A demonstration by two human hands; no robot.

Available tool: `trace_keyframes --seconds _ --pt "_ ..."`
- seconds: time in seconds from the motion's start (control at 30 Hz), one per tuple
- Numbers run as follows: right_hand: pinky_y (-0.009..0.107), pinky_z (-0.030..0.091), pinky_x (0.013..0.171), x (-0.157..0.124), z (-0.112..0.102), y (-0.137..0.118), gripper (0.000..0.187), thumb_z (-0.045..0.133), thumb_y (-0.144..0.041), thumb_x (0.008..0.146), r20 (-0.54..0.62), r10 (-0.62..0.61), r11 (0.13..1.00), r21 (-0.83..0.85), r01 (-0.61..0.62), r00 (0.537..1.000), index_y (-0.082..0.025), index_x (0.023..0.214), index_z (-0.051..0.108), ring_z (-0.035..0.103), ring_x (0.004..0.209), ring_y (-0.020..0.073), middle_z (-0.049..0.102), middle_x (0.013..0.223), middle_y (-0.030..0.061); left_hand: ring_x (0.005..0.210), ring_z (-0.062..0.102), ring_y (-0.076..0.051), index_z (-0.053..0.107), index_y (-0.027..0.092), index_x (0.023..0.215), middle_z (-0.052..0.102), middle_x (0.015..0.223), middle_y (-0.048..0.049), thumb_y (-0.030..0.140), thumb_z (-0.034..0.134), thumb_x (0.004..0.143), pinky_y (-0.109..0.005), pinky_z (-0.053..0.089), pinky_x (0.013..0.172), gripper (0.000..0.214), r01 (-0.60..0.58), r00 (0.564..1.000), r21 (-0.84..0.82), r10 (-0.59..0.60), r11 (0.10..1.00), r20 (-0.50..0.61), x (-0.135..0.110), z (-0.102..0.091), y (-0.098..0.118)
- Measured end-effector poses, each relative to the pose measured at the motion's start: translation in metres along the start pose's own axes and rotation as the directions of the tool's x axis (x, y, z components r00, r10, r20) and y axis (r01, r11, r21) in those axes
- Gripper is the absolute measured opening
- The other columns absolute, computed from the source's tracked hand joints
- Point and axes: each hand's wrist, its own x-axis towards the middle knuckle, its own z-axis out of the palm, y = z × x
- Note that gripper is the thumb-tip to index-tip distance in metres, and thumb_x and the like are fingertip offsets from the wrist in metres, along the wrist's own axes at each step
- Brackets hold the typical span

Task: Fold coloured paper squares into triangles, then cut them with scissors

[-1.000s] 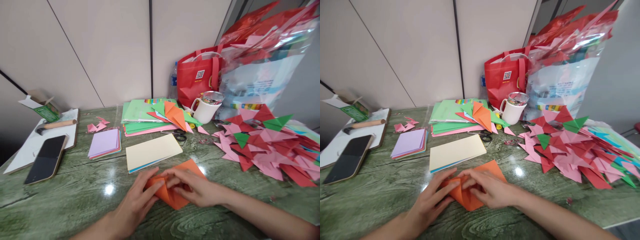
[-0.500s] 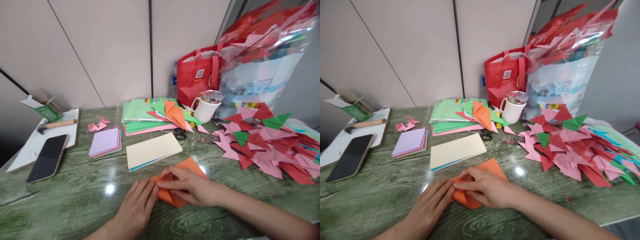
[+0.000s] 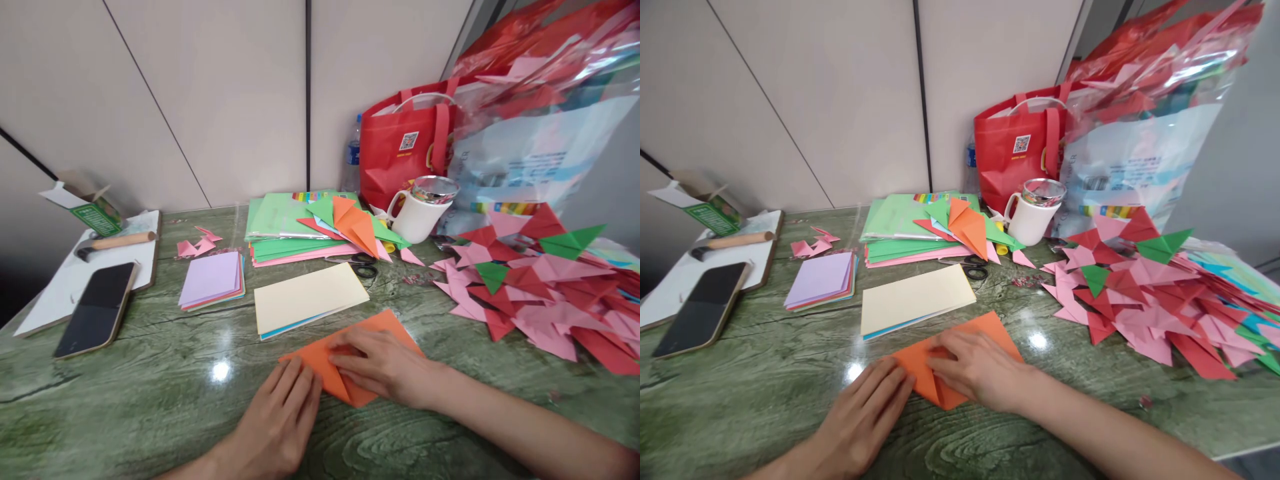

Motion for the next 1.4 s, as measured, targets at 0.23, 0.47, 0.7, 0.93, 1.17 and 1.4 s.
trace_keyframes --seconds 0.23,0.47,0.7,0.93,1.17,1.4 --pt "0.036 0.054 0.081 0.001 -0.001 -0.002 0.027 0.043 -0.023 0.096 0.007 0.018 0.999 -0.034 -0.017 1.0 -0.018 0.117 0.058 0.061 0.101 0.0212 0.055 0.119 0.0152 0.107 0.057 -0.029 0.063 0.006 0.11 0.066 0.11 -0.0149 0.005 0.031 0.089 -0.041 0.044 0.092 0.038 -0.018 1.0 0.041 0.017 0.999 0.025 -0.004 -0.004 0.002" --pt "0.031 0.053 0.066 0.002 -0.006 -0.001 0.026 0.045 -0.022 0.094 0.069 -0.053 0.975 -0.214 0.067 0.996 -0.016 0.115 0.059 0.06 0.086 0.0203 0.06 0.101 0.0129 0.114 0.055 -0.033 0.057 0.002 0.12 0.061 0.121 -0.0194 0.012 0.04 0.089 -0.042 0.045 0.092 0.037 -0.05 0.98 0.089 0.031 0.995 0.198 -0.003 -0.009 0.007" --pt "0.032 0.052 0.076 0.001 -0.001 0.003 0.025 0.048 -0.02 0.092 -0.064 -0.111 0.986 -0.134 0.102 0.992 -0.016 0.115 0.058 0.058 0.096 0.0193 0.058 0.109 0.0131 0.128 0.04 -0.036 0.05 0.004 0.13 0.049 0.136 -0.018 0.021 0.041 0.091 -0.05 0.036 0.102 0.044 -0.007 0.987 0.05 -0.001 0.999 0.158 -0.013 0.003 0.015" --pt "0.031 0.054 0.074 0.0 0.001 0.003 0.024 0.051 -0.018 0.091 -0.117 -0.139 0.987 -0.096 0.128 0.983 -0.015 0.113 0.06 0.06 0.092 0.0193 0.06 0.107 0.0134 0.128 0.04 -0.037 0.047 0.003 0.133 0.047 0.137 -0.0205 0.024 0.043 0.09 -0.049 0.039 0.101 0.049 0.043 0.997 0.109 -0.05 0.993 0.061 -0.021 0.008 0.025" --pt "0.029 0.054 0.071 -0.001 0.002 0.002 0.021 0.049 -0.016 0.091 -0.132 -0.11 0.992 -0.08 0.1 0.985 -0.013 0.107 0.062 0.062 0.088 0.0184 0.062 0.1 0.0125 0.127 0.042 -0.036 0.049 0.002 0.131 0.051 0.133 -0.0195 0.019 0.04 0.091 -0.048 0.04 0.1 0.044 0.026 0.996 0.063 -0.032 0.998 0.082 -0.02 0.008 0.025" --pt "0.029 0.053 0.073 -0.003 0.001 0.002 0.025 0.046 -0.014 0.091 -0.086 -0.091 0.993 -0.085 0.084 0.992 -0.015 0.113 0.058 0.061 0.09 0.0182 0.061 0.101 0.0125 0.112 0.059 -0.029 0.058 0.005 0.118 0.066 0.116 -0.0136 0.017 0.042 0.096 -0.042 0.05 0.091 0.03 -0.005 0.995 0.084 -0.003 0.996 0.103 -0.004 -0.007 0.02"
